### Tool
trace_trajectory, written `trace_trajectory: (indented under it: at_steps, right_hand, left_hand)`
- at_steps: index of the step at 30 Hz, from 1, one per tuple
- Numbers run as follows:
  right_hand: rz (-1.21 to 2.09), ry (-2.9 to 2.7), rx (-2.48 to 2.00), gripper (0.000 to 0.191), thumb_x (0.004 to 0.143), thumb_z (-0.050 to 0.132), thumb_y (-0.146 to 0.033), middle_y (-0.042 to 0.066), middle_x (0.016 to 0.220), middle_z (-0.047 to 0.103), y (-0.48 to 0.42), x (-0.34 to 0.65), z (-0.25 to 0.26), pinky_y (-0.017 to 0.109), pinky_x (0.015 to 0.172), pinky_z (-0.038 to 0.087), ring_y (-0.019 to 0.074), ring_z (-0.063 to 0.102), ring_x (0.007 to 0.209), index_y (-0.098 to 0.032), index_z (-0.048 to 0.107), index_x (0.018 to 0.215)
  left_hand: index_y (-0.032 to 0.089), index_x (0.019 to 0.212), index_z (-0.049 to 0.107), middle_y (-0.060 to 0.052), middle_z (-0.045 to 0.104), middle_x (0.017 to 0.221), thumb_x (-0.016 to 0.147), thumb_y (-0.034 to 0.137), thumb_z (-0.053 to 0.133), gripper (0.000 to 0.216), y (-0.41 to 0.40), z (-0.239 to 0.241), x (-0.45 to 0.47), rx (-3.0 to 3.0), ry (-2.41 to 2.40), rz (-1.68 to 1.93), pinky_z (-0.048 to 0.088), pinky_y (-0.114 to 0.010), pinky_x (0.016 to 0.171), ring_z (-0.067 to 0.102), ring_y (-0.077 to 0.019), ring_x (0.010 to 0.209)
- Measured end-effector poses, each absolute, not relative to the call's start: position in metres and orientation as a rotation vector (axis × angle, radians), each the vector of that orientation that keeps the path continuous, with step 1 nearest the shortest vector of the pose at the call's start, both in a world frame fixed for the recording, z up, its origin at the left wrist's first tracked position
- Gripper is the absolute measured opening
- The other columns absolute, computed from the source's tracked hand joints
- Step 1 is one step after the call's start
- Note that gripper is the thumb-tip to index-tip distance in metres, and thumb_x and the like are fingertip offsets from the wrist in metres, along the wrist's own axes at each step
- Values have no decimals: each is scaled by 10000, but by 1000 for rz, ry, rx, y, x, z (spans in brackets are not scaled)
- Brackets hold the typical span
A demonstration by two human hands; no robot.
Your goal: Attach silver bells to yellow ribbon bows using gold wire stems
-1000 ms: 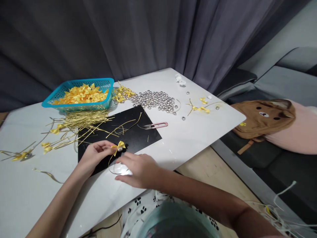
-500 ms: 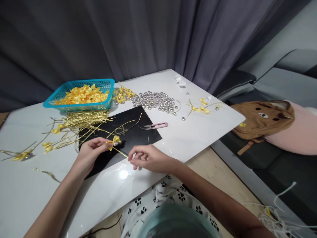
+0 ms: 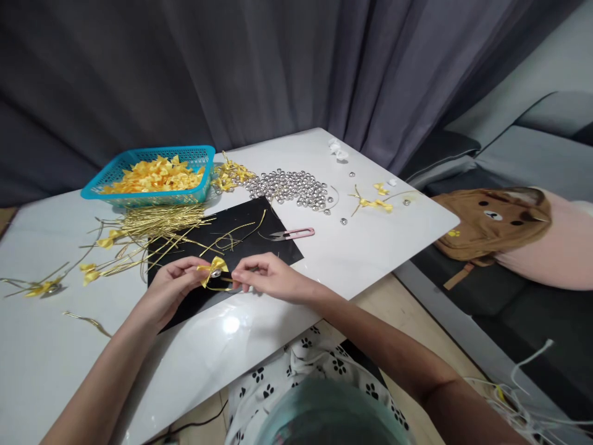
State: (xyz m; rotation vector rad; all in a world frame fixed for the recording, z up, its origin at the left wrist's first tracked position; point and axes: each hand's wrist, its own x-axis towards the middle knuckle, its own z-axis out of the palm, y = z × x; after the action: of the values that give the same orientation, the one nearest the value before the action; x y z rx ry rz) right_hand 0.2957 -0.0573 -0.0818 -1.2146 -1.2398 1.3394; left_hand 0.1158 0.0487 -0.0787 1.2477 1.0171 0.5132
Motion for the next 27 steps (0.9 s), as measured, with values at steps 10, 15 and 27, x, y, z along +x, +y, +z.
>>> trace_trajectory:
  at_steps: [10,15,27]
  right_hand:
    - [873,-2014,-1252,278,922,462,-198,1,746,612,-52,299,-80,195,526,333,59,424,543,-131,597,1155]
    - [110,-2520,-1211,400,915,410,-95,-11,809,638,-49,260,-92,232,453,240,101,510,628,-259,540,1257]
    - [-299,-2627,-1201,305,883,350,-23,3,679,605,-38,249,-90,265,395,191,110,512,506,-134,613,991]
  left_hand:
    - [192,660,764,-34,746,625,502,249,798,172,49,-81,115,1249,1010,429,457,-220,560,605,-130,550]
    - [190,659,758,-50,754,665,520,262,790,160,47,-83,116,1231,1015,414,480,-237,572,649,-163,601]
    - [175,650,755,-44,737,621,460,288,825,232,48,-80,116,1207,1058,448,458,-226,547,615,-142,566]
